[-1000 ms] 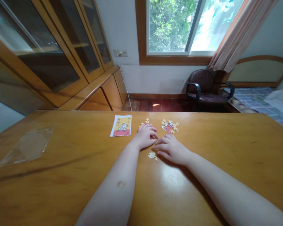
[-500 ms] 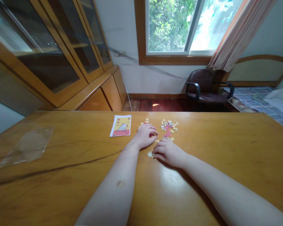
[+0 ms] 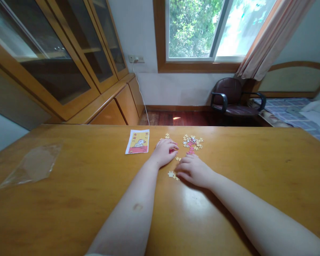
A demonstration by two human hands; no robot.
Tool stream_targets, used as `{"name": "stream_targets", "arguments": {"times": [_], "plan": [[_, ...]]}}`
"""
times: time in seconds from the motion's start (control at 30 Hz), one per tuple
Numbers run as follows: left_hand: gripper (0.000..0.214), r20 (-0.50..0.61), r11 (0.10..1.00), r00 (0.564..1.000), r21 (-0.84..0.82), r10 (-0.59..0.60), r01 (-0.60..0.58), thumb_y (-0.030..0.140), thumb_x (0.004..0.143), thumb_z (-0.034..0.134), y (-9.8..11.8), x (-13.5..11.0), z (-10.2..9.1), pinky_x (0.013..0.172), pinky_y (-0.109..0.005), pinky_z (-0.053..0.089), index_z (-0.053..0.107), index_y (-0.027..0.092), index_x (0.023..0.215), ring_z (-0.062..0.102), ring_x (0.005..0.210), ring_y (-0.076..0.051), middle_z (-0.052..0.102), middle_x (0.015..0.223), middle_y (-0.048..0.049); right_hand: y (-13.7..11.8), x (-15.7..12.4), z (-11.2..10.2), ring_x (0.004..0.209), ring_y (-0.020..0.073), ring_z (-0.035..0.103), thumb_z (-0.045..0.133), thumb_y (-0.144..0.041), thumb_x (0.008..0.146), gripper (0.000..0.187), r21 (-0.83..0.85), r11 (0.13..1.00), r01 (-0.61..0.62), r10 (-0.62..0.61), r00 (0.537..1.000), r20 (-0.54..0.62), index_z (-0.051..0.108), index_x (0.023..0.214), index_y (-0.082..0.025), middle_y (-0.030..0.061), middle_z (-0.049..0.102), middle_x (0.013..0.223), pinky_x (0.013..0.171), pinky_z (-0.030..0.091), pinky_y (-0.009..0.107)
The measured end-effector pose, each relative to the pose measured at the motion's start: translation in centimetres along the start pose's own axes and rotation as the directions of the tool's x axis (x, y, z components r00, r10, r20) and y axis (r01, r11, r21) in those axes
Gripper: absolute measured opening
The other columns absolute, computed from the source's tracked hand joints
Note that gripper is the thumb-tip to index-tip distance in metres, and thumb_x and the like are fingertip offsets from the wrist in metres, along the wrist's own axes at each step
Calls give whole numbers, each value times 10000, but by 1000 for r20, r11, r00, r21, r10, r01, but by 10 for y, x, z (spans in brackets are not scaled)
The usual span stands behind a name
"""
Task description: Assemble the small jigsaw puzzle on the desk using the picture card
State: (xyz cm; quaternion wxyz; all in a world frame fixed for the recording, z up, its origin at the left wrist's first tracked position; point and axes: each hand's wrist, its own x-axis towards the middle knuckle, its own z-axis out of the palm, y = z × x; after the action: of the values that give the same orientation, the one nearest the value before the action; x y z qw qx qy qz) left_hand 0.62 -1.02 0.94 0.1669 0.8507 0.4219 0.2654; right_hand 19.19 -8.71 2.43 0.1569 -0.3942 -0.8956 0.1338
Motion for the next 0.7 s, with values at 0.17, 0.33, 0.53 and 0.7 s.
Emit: {"name": "stream_targets", "arguments": {"times": [0.17,0.33,0.53,0.7], "plan": [[131,-14,1000,1000,-4,-1,1,233,785,617,0,-1,0,1044,-401,368,712,242,875,547,1104,-201,690,1055,-9,-12,-1,0,955,222,509,580,-484,861,405,-6,997,80,-79,989,122,620,1212,-287,68,626,1061,867,364,369],[133,-9,1000,1000,0,-7,7,241,794,602,1,-1,1,1039,-407,372,712,238,870,545,1109,-204,685,1070,-19,-18,1,1,971,224,510,621,-476,837,347,-1,997,83,-82,986,145,672,1095,-251,67,643,1027,896,354,377],[141,1,1000,1000,8,-10,10,237,790,602,0,-1,1,1039,-413,377,713,240,875,542,1121,-211,686,1075,-21,-18,1,5,877,196,539,607,-370,864,200,-20,996,89,-87,992,88,694,944,-208,51,675,884,837,378,343],[138,-3,1000,1000,2,-11,11,229,788,606,2,0,-1,1037,-399,379,711,240,876,551,1109,-204,691,1066,-15,-9,2,10,798,183,537,523,-351,918,246,-18,999,47,-48,998,-42,705,846,-203,58,678,807,801,383,338]]}}
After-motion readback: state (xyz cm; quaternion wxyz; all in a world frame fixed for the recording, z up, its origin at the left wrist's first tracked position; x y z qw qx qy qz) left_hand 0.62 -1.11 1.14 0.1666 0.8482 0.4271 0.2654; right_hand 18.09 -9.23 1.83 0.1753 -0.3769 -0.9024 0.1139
